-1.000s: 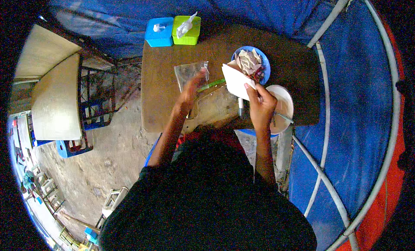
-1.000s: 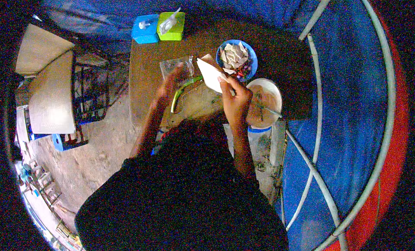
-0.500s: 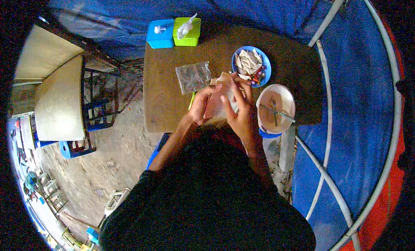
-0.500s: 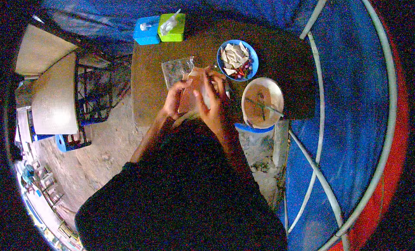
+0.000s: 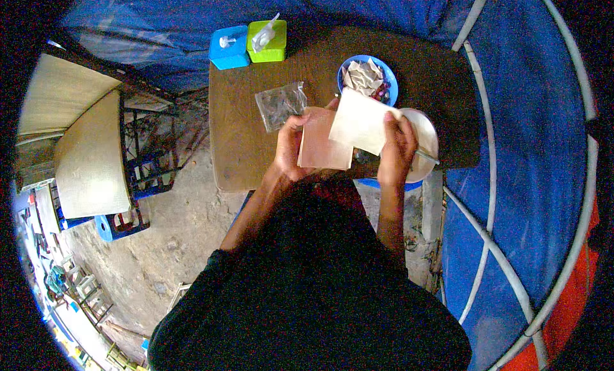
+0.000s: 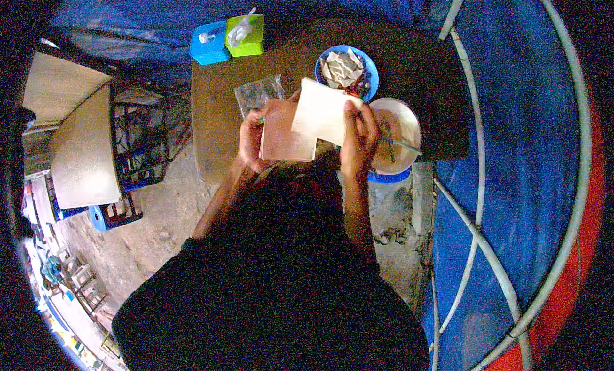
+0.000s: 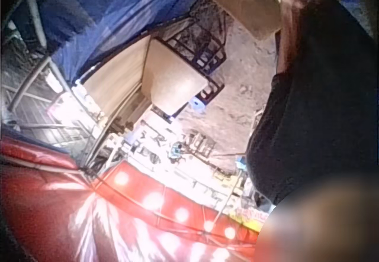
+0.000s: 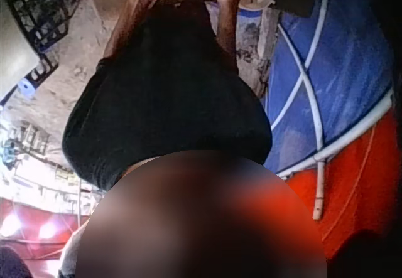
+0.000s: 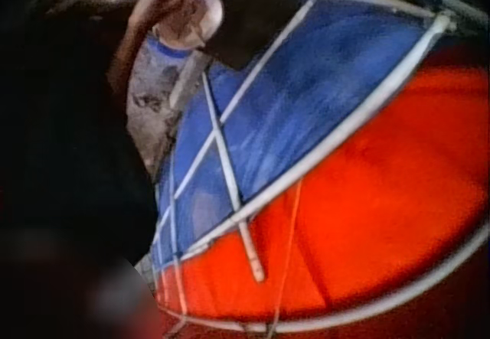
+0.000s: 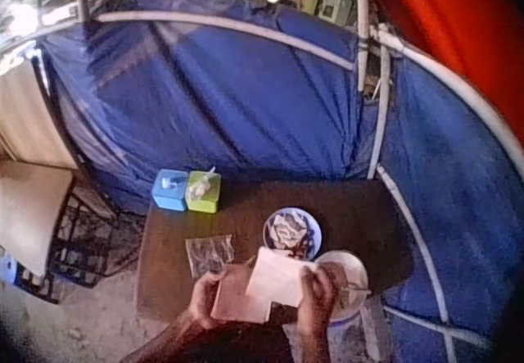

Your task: The person assembles small food packets by placing a filling onto a wrapper, folding it into a triangular shape, and placing the finished packet into a blue bowl. The process is repeated multiple times using a spoon to scoop filling from a white bowl.

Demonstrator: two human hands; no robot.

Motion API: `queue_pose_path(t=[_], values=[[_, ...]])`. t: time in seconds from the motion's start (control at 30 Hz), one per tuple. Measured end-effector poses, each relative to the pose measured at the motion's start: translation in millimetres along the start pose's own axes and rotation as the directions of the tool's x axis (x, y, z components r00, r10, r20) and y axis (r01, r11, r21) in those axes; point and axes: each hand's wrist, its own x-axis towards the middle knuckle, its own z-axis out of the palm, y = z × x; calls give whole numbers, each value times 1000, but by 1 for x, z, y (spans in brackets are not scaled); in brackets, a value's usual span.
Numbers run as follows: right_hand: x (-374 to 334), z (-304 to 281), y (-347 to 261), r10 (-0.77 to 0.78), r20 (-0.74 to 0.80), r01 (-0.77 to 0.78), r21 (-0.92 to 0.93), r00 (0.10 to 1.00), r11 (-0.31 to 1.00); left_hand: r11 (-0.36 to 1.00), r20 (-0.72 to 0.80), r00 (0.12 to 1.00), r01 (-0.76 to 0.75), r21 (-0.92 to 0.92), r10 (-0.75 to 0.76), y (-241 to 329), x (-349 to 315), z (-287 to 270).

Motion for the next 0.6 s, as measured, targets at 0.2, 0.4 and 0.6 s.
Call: queue_pose_path(t=[0.2,0.4,0.6], values=[[10,-19,-17,51,30,-52,57,998,997,997,93,994,-66,47,61,-3,5,6],[-11,9,-5,-65,85,80,-182,994,980,973,-95,994,-33,227,55,-13,12,-9],[-20,14,11,57,192,-41,-84,980,996,921,-46,976,-183,344,211,-12,16,-25]])
